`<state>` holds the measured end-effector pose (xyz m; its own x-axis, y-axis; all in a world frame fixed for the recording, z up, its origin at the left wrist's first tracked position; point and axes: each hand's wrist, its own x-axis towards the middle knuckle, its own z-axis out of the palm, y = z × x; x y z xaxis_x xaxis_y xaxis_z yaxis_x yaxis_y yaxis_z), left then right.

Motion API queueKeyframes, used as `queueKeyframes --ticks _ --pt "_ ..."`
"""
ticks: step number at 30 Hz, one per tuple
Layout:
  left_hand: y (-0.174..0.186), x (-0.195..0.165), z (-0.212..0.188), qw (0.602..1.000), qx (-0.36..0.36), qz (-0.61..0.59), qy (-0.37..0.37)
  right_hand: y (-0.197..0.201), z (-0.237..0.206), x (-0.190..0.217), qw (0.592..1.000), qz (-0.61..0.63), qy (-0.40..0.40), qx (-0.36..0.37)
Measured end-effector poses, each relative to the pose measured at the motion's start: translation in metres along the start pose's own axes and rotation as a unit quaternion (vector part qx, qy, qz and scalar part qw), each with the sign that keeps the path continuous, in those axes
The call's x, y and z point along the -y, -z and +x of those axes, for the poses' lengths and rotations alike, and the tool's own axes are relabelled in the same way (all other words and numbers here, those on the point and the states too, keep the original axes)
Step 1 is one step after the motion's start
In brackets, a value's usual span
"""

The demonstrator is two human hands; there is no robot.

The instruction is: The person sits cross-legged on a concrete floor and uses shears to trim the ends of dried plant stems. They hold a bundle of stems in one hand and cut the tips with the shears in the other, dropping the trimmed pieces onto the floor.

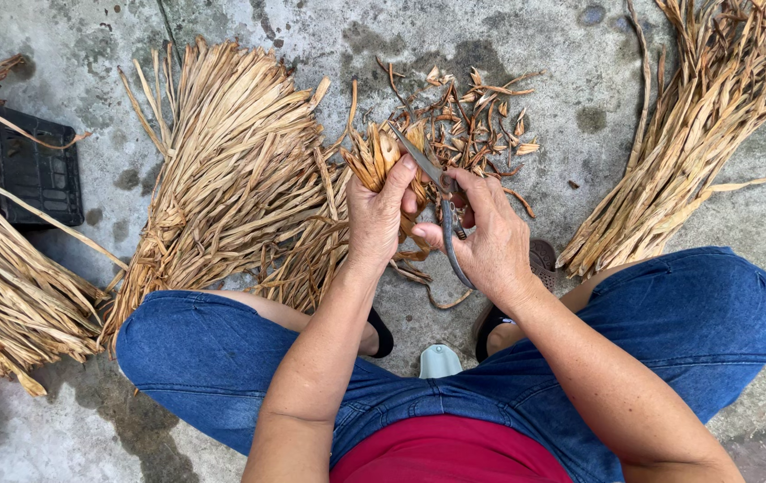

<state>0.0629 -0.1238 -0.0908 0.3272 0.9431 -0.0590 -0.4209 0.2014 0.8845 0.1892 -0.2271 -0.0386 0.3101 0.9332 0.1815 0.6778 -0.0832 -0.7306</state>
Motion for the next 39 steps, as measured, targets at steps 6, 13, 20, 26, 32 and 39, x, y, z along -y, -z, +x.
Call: queueKeyframes --ticks 6,13,20,26,32,39 --pt "-0.004 0.000 -0.001 1.000 -0.003 0.017 0.007 -0.004 -0.003 -0.005 1.000 0.009 0.007 -0.010" --pt "-0.004 -0.006 0.001 0.996 -0.029 0.067 -0.045 -0.003 0.001 -0.012 0.997 0.059 0.042 -0.009" --pt "-0.005 -0.002 -0.001 0.987 -0.030 0.142 -0.062 -0.005 0.001 -0.018 0.994 0.066 0.081 -0.033" --pt "0.001 -0.020 -0.001 0.998 0.062 0.010 0.000 -0.005 0.002 -0.022 0.982 0.153 -0.100 0.053" --pt "-0.004 -0.028 -0.001 0.999 0.042 -0.024 0.015 -0.002 0.001 -0.017 0.993 0.108 0.032 0.025" --pt "-0.008 -0.017 -0.007 0.999 0.022 -0.002 0.030 -0.001 0.003 -0.008 0.999 0.036 0.015 0.014"
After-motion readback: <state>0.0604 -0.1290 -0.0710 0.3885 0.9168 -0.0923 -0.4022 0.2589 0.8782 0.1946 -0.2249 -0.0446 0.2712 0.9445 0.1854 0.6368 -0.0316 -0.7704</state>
